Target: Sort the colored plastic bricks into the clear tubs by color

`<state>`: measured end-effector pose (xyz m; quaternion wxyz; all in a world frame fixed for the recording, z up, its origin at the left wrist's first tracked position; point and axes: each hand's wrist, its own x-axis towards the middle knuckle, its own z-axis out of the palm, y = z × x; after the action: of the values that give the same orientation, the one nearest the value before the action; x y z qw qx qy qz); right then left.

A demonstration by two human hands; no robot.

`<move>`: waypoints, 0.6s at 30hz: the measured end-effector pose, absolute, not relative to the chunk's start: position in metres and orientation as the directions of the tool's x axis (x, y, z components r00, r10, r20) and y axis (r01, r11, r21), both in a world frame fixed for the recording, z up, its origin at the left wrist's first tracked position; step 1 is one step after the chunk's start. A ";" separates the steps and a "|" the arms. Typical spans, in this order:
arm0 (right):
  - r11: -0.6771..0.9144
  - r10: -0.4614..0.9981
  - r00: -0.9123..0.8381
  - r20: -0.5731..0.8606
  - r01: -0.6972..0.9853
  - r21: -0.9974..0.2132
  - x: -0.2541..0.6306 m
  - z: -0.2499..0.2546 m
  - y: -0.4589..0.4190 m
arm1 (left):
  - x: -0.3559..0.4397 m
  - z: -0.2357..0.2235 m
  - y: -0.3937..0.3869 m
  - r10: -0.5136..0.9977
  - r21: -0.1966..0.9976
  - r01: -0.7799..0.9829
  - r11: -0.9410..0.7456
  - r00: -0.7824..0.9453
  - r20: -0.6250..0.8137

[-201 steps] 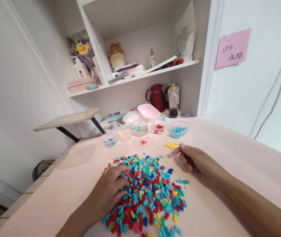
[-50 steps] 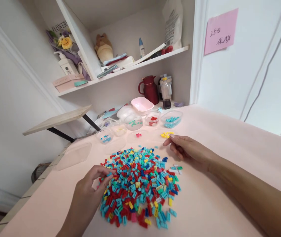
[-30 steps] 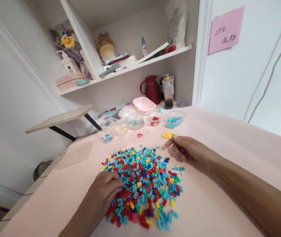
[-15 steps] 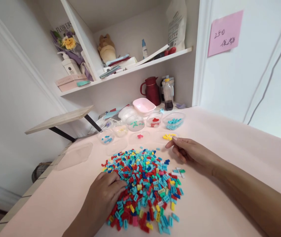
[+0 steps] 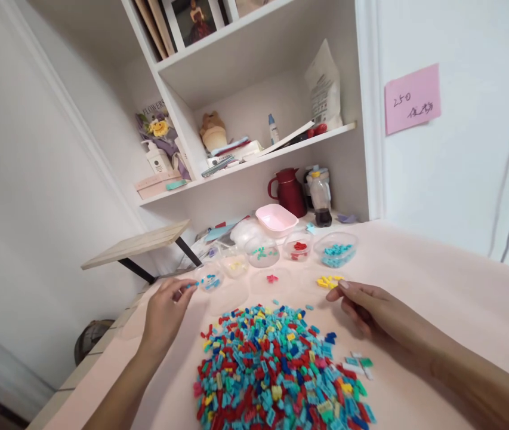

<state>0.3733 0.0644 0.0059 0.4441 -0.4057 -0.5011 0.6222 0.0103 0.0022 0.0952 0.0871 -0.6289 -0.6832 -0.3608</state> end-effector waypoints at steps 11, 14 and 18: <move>-0.135 0.941 -0.329 -0.074 -0.165 -0.977 0.372 0.009 0.062 | -0.042 0.079 0.097 0.851 0.535 0.839 0.097 -0.349 0.393; -0.137 0.930 -0.360 -0.069 -0.168 -0.976 0.373 0.006 0.065 | -0.054 0.075 0.099 0.848 0.657 0.749 0.092 -0.404 0.342; -0.141 0.931 -0.355 -0.081 -0.146 -0.979 0.375 0.000 0.068 | -0.065 0.073 0.084 0.815 0.807 0.587 0.061 -0.496 0.299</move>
<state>0.3746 0.0680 0.0000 0.4153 -0.3874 -0.5071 0.6483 -0.0654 0.0843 0.0733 -0.1186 -0.4876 -0.7187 -0.4813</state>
